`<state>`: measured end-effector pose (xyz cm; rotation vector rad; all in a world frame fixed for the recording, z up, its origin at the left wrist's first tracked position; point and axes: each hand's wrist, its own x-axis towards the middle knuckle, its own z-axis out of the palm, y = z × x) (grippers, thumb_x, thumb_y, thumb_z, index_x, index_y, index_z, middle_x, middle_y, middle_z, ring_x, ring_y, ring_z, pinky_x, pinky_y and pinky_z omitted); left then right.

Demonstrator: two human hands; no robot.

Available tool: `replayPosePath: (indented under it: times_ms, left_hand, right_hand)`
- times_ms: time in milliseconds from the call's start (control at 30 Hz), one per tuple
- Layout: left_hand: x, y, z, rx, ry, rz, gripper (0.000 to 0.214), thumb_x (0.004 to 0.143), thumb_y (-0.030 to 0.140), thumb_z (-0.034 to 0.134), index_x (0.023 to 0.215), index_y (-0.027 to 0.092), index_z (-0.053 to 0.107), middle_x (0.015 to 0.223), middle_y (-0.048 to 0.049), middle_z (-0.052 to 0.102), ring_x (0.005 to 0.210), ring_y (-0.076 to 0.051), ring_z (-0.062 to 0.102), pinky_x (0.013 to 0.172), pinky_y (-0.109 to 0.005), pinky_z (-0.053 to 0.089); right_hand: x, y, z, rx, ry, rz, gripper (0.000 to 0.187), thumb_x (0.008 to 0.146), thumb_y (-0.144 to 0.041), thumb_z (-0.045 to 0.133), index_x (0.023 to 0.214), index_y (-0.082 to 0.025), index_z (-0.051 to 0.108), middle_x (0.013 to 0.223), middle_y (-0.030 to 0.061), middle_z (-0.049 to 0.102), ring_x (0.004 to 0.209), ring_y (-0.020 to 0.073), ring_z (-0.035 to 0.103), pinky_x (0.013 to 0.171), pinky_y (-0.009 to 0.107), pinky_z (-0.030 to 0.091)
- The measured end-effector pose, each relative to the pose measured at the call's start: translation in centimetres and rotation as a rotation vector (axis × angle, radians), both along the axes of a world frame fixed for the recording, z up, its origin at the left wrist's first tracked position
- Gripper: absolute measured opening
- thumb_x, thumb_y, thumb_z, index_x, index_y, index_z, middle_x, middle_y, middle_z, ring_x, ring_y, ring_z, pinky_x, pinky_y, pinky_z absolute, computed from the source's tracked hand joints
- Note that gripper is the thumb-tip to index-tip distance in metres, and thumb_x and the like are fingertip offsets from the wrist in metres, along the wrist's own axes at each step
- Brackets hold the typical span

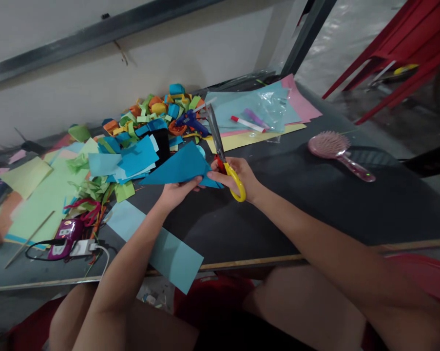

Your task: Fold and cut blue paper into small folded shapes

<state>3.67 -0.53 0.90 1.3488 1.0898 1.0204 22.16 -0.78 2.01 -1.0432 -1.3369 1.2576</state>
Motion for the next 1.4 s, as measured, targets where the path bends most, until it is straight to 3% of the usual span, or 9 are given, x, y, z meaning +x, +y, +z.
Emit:
replayPosePath:
  times_ms: [200,500,700,833,1033,1400]
  left_hand:
    - [-0.1,0.2,0.3,-0.011,-0.041,0.034,0.041,0.069,0.05,0.077,0.081,0.012,0.071,0.073,-0.0106,0.075,0.063,-0.019,0.071,0.062,-0.029,0.058]
    - [0.3,-0.1,0.0,-0.002,-0.02,-0.006,0.039,0.065,0.049,0.081,0.073,0.012,0.074,0.071,-0.0104,0.075,0.062,-0.016,0.07,0.061,-0.027,0.057]
    - [-0.1,0.7,0.6,-0.011,-0.151,0.264,0.038,0.063,0.048,0.082,0.072,0.011,0.074,0.075,-0.0108,0.076,0.061,-0.016,0.07,0.059,-0.027,0.056]
    - [-1.3,1.6,1.3,-0.026,-0.252,0.384,0.036,0.063,0.046,0.082,0.071,0.012,0.073,0.077,-0.0094,0.076,0.065,-0.017,0.071,0.059,-0.025,0.055]
    - [-2.0,1.6,2.0,-0.047,-0.285,0.344,0.037,0.066,0.049,0.08,0.072,0.014,0.072,0.08,-0.008,0.076,0.067,-0.015,0.071,0.058,-0.023,0.053]
    - [-2.1,1.4,2.2,-0.037,-0.23,0.33,0.038,0.063,0.05,0.08,0.067,0.013,0.071,0.07,-0.0076,0.074,0.06,-0.016,0.07,0.054,-0.024,0.053]
  right_hand:
    - [0.1,-0.1,-0.2,-0.09,0.007,0.022,0.038,0.057,-0.045,0.083,0.07,-0.018,0.059,0.057,-0.005,0.053,0.047,0.009,0.051,0.046,0.025,0.046]
    - [-0.2,-0.3,-0.2,-0.019,-0.006,-0.059,0.037,0.059,-0.045,0.082,0.072,-0.018,0.06,0.06,-0.0042,0.055,0.043,0.0078,0.05,0.041,0.023,0.045]
    - [1.1,0.3,-0.5,-0.142,-0.107,-0.067,0.041,0.069,-0.055,0.073,0.073,-0.019,0.056,0.058,-0.003,0.053,0.041,0.0072,0.044,0.037,0.023,0.033]
    - [1.9,0.5,-1.1,-0.082,-0.33,-0.009,0.043,0.068,-0.058,0.074,0.074,-0.021,0.053,0.06,-0.0049,0.047,0.051,0.0092,0.042,0.046,0.024,0.036]
    - [1.7,-0.1,-0.8,0.01,-0.562,0.12,0.049,0.072,-0.068,0.066,0.07,-0.021,0.054,0.058,-0.0029,0.047,0.055,0.0118,0.043,0.051,0.027,0.035]
    - [2.3,-0.3,-0.3,-0.009,-0.594,0.222,0.051,0.07,-0.07,0.068,0.07,-0.02,0.057,0.059,-0.0026,0.048,0.054,0.0112,0.045,0.046,0.024,0.036]
